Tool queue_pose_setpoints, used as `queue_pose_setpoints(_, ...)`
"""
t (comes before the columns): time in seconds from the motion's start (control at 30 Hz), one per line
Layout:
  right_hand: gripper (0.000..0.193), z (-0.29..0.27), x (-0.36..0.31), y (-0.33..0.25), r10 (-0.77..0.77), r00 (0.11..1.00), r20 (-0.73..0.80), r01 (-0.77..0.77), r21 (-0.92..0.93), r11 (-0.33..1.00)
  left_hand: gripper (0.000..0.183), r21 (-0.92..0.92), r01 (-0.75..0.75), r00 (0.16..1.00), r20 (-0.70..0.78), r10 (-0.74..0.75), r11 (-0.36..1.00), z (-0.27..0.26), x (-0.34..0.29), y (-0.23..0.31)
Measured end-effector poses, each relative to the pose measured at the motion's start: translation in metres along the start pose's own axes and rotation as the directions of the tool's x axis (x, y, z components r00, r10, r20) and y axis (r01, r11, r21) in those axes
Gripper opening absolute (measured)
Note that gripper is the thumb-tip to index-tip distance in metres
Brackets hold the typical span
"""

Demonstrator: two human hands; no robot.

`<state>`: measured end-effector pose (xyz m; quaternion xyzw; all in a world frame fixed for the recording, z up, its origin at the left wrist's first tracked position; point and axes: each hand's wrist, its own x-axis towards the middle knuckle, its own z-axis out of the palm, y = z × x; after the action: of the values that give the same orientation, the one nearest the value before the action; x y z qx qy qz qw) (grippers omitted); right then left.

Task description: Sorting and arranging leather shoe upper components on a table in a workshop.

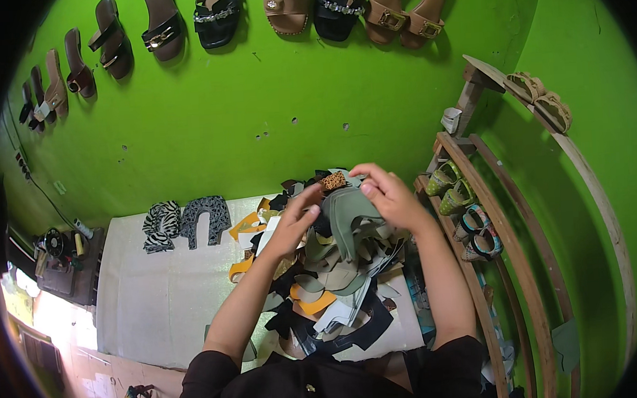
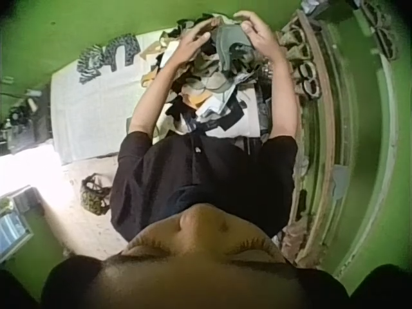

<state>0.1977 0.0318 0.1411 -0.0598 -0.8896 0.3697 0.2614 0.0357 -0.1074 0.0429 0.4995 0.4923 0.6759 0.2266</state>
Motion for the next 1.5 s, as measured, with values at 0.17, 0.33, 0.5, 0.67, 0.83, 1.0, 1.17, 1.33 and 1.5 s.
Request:
queue_pose_setpoints(0.17,0.024,0.028,-0.013,0.03,0.114,0.99,0.078,-0.126,0.173,0.977,0.028,-0.017,0.183,0.951,0.258,-0.172,0.983,-0.006,-0.008,-0.043)
queue_pose_setpoints(0.33,0.023,0.019,-0.031,0.045,0.202,0.979,0.016,-0.203,0.033,0.979,0.022,0.407,0.193,0.981,-0.082,-0.175,0.893,-0.019,-0.018,-0.065)
queue_pose_setpoints(0.5,0.023,-0.003,-0.04,0.038,0.261,0.965,-0.027,-0.255,0.14,0.957,0.035,0.863,-0.107,0.992,0.061,0.11,0.494,0.002,-0.024,-0.057)
queue_pose_setpoints(0.67,0.048,-0.004,-0.039,0.027,0.272,0.955,0.116,-0.296,0.326,0.898,0.047,0.313,-0.168,0.983,0.126,0.134,0.935,0.024,-0.014,-0.027)
queue_pose_setpoints(0.83,0.048,-0.001,-0.035,0.013,0.298,0.947,0.117,-0.318,0.452,0.833,0.041,0.05,0.12,0.969,0.211,-0.128,0.992,0.032,-0.007,-0.013)
queue_pose_setpoints(1.0,0.041,0.003,-0.043,0.029,0.328,0.944,0.045,-0.326,0.305,0.895,0.025,-0.061,0.354,0.895,0.311,-0.319,0.933,0.023,-0.005,-0.017)
queue_pose_setpoints(1.17,0.024,0.009,-0.047,0.043,0.398,0.917,0.003,-0.398,0.066,0.915,0.03,0.051,0.36,0.887,0.291,-0.359,0.931,0.023,0.001,-0.026)
queue_pose_setpoints(1.33,0.021,0.009,-0.045,0.027,0.424,0.899,-0.108,-0.438,-0.23,0.869,0.034,0.045,0.371,0.904,0.211,-0.372,0.928,0.021,0.006,-0.018)
queue_pose_setpoints(1.5,0.015,0.028,-0.053,0.047,0.376,0.903,-0.206,-0.353,0.143,0.925,0.038,-0.023,0.236,0.923,0.317,-0.217,0.971,0.01,0.002,-0.005)
